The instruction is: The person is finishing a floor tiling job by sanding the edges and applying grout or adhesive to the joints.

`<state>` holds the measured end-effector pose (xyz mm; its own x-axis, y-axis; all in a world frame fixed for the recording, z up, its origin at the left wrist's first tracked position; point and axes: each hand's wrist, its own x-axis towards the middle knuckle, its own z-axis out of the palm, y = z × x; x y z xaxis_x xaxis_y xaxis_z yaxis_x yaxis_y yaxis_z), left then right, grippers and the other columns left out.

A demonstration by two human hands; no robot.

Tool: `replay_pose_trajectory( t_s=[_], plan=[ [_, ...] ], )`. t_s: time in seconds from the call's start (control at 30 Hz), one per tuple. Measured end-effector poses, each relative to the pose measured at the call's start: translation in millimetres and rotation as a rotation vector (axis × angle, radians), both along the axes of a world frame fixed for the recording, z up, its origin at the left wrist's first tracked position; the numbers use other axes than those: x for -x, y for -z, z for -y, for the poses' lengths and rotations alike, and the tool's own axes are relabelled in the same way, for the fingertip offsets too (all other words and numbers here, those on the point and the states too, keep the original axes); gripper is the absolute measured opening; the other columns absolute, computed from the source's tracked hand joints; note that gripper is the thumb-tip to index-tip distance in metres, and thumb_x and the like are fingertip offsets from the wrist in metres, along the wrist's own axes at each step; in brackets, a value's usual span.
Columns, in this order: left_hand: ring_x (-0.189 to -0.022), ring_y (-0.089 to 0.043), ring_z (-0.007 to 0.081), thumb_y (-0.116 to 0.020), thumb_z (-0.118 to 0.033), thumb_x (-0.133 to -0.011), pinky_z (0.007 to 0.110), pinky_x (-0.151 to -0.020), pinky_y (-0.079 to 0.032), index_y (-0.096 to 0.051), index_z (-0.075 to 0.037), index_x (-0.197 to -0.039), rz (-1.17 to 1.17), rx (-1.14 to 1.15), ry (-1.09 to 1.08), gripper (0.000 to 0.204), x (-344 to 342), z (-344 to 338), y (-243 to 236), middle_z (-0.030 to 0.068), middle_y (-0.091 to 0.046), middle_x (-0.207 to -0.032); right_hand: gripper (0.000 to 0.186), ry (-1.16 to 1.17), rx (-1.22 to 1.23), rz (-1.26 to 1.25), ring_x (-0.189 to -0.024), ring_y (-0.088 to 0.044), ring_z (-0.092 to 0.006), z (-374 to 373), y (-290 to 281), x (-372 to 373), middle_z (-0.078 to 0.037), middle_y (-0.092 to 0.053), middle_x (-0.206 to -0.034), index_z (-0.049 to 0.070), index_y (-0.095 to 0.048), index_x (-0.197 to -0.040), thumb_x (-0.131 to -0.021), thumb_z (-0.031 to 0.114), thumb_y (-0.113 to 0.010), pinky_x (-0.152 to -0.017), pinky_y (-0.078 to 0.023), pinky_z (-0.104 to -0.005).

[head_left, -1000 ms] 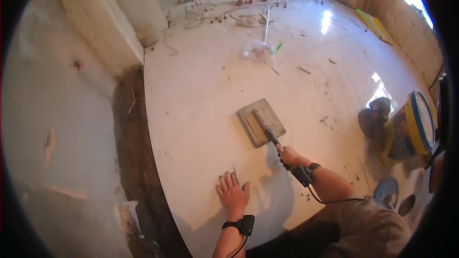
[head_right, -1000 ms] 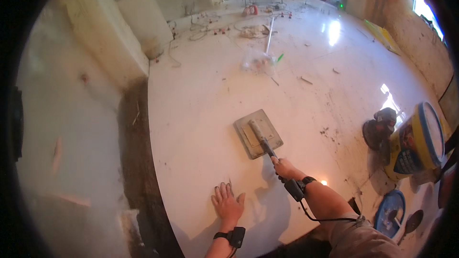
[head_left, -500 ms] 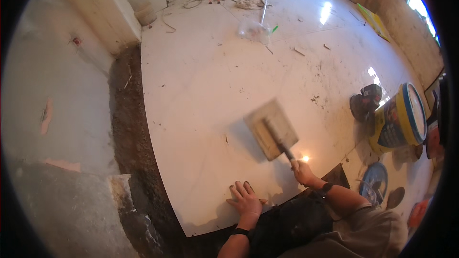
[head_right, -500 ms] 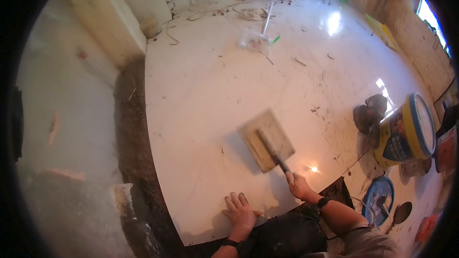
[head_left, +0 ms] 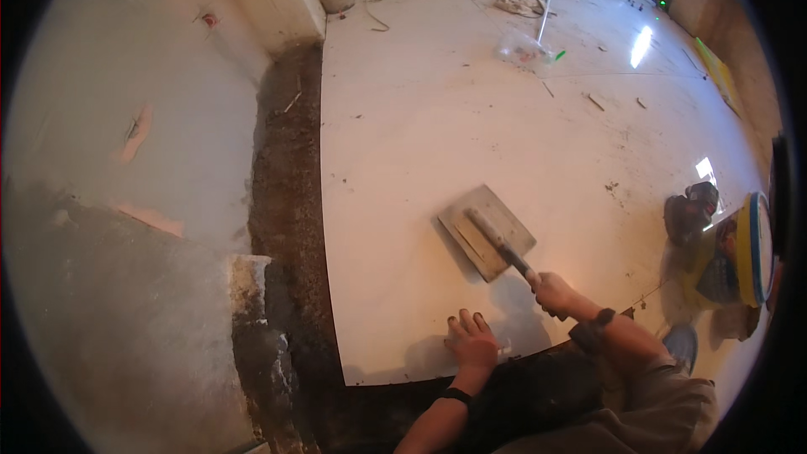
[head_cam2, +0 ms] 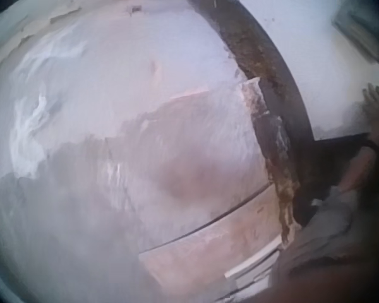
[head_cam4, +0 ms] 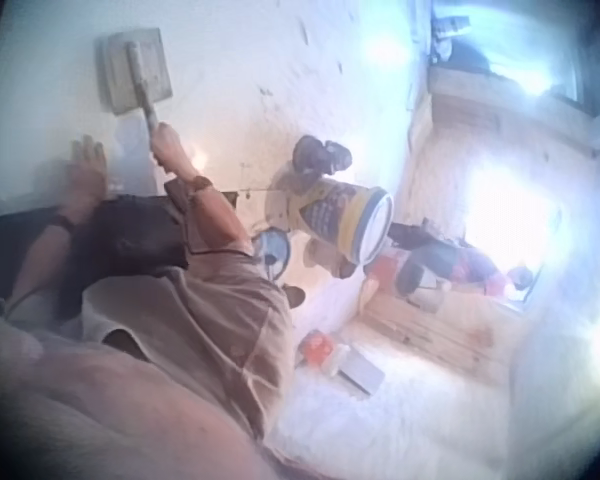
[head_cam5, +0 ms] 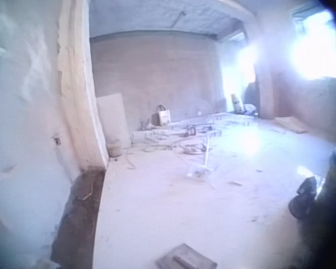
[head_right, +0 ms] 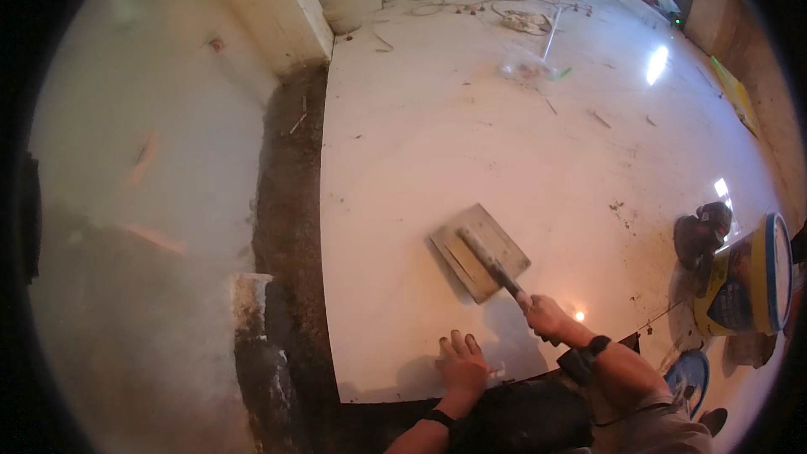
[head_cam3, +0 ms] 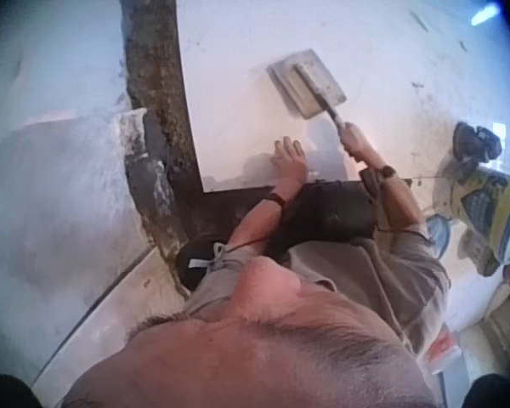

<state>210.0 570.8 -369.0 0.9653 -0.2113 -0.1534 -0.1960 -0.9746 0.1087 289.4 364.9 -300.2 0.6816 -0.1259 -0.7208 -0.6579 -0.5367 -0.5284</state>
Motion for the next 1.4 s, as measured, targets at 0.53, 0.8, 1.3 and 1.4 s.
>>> replay_pose_trajectory(
  t_s=[0.53, 0.8, 1.3, 1.4],
  plan=[
    [-0.126, -0.05, 0.0394, -0.059, -0.022, -0.091, 0.06, -0.078, -0.05, -0.063, -0.007, -0.122, 0.154, -0.049, -0.05, 0.035, 15, 1, 1, 0.0148, -0.052, -0.138, 0.061, -0.755, -0.143, 0.483, -0.078, -0.061, -0.0505, -121, -36, -57, -0.03, -0.063, -0.077, -0.003, -0.064, -0.082, -0.102, 0.049, -0.042, -0.072, -0.049, -0.0533],
    [-0.135, -0.041, 0.041, -0.053, -0.027, -0.094, 0.065, -0.085, -0.046, -0.055, -0.006, -0.134, -0.012, -0.001, -0.038, 0.045, 10, 0, -4, 0.0161, -0.04, -0.15, 0.063, -0.831, -0.116, 0.228, -0.085, -0.062, -0.0489, -130, 10, -74, -0.032, -0.064, -0.084, -0.005, -0.066, -0.089, -0.103, 0.05, -0.039, -0.077, -0.049, -0.0515],
    [-0.139, -0.031, 0.0475, -0.074, -0.06, -0.075, 0.063, -0.102, -0.041, -0.045, -0.004, -0.142, -0.181, 0.047, -0.037, 0.092, 12, -1, -17, 0.0236, -0.029, -0.155, 0.062, -0.309, -0.074, 0.45, -0.085, -0.063, -0.0479, -37, -30, -5, -0.032, -0.065, -0.09, -0.005, -0.065, -0.097, -0.103, 0.05, -0.038, -0.077, -0.048, -0.0527],
    [-0.139, -0.031, 0.0478, -0.073, -0.064, -0.072, 0.062, -0.101, -0.042, -0.045, -0.002, -0.142, -0.138, -0.083, 0.064, 0.098, -2, -39, -23, 0.025, -0.03, -0.153, 0.061, -0.081, 0.121, 0.373, -0.084, -0.064, -0.0458, -28, 22, 23, -0.029, -0.066, -0.089, -0.005, -0.064, -0.1, -0.102, 0.051, -0.04, -0.077, -0.048, -0.0512]
  ],
)
